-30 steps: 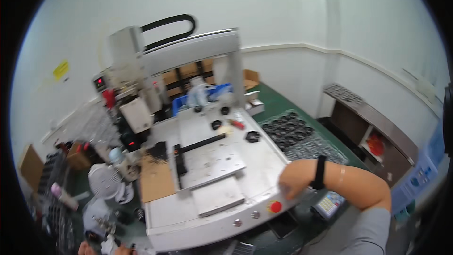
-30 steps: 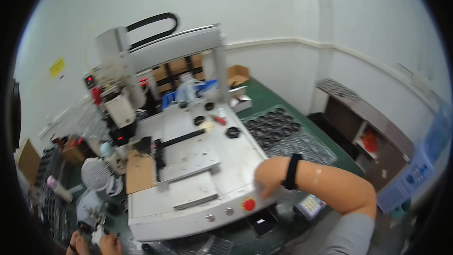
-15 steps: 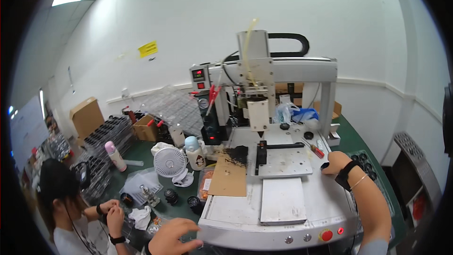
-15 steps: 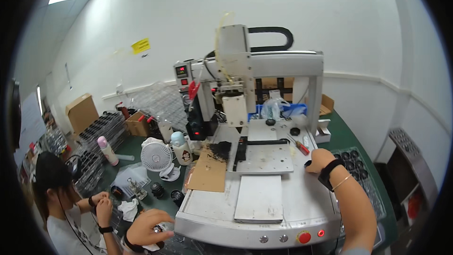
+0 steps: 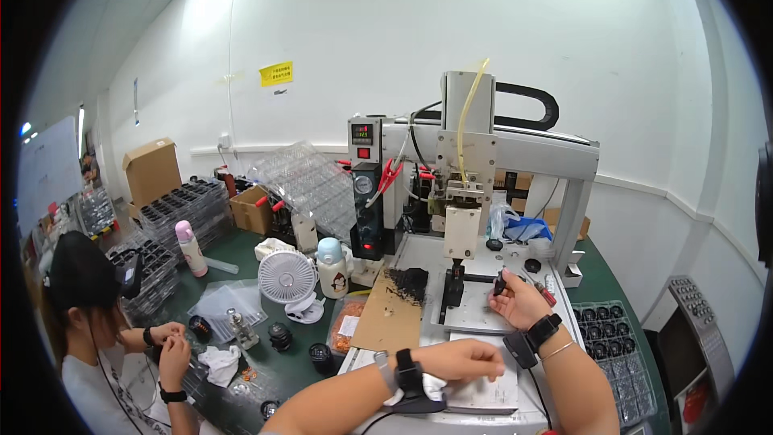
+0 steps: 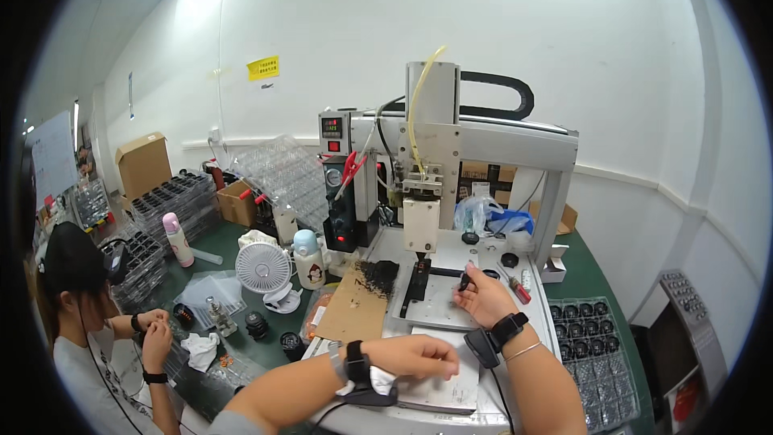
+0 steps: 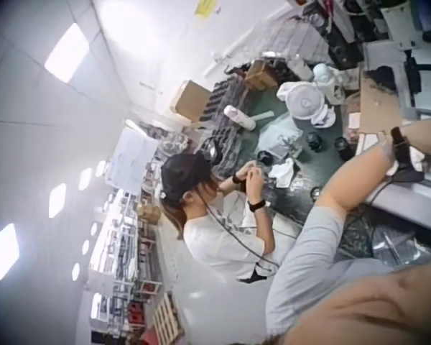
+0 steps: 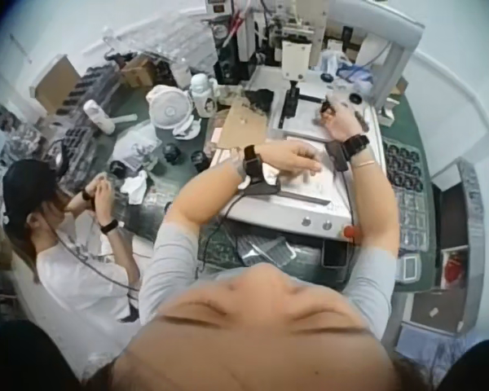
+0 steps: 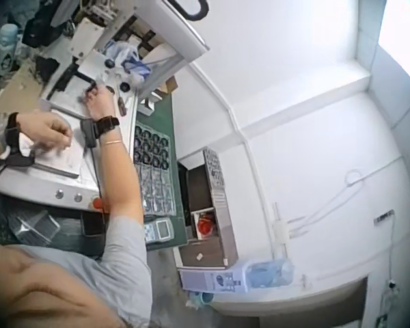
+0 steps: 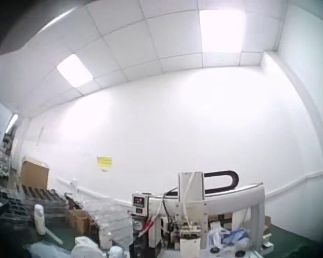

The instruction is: The person is placing small electronic components into a testing or assembly jig and operating the machine.

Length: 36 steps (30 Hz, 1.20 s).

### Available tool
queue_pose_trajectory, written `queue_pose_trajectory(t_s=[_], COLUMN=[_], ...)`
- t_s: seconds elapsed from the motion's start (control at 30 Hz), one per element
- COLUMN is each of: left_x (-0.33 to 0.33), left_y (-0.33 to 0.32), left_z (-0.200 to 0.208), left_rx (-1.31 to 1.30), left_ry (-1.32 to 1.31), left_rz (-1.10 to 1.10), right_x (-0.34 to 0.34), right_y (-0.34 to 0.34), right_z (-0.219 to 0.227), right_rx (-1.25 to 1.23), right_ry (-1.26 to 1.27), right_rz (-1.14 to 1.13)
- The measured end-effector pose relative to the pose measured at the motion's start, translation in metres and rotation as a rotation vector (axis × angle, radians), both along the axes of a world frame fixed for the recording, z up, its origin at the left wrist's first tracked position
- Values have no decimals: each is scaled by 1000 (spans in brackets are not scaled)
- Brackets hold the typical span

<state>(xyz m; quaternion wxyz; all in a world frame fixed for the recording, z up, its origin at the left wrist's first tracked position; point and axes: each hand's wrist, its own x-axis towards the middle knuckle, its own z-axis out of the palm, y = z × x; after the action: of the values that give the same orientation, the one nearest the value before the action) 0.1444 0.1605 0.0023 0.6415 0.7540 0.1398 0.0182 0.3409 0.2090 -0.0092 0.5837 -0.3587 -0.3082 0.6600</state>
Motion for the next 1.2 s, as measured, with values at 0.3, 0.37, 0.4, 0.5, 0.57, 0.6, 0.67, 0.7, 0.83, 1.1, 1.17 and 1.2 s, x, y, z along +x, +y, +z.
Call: queue_pose_trajectory(t_s=[0.3,0.37,0.4,0.5,0.57,0.6,0.67,0.7,0.83,1.1,1.17,1.2], left_x=[-7,-5,-5,-5,-5,-5,-5,-5,-5,-5,-5,-5], left_y=[-2,-3,-4,-5,-7,-8,-9,-9,-10,-11,-11,-11], left_z=[-10,-9,-9,-12,-12,-11,-12,-12,-10,-8,-6,-5], left_rx=[-75,-63,-47,-53,-49,-45,-45,-41,-16,-6,-10,-11], left_ry=[-5,8,14,2,3,2,-11,-28,-2,-3,7,16], left_rz=[132,134,137,126,127,127,139,150,154,150,147,143], right_x=[-9,-6,-5,-6,-5,-4,-2,-2,-1,-2,-2,-3], right_y=[-9,-8,-9,-11,-11,-11,-10,-11,-9,-8,-7,-7], right_z=[7,3,2,1,1,1,-1,-1,-1,0,-1,1], right_rx=[153,181,178,184,162,162,186,179,183,194,203,203], right_ry=[-145,-156,-153,-169,-194,-191,-191,-178,-180,-187,-187,-189], right_rz=[103,118,116,120,109,110,115,114,124,126,130,127])
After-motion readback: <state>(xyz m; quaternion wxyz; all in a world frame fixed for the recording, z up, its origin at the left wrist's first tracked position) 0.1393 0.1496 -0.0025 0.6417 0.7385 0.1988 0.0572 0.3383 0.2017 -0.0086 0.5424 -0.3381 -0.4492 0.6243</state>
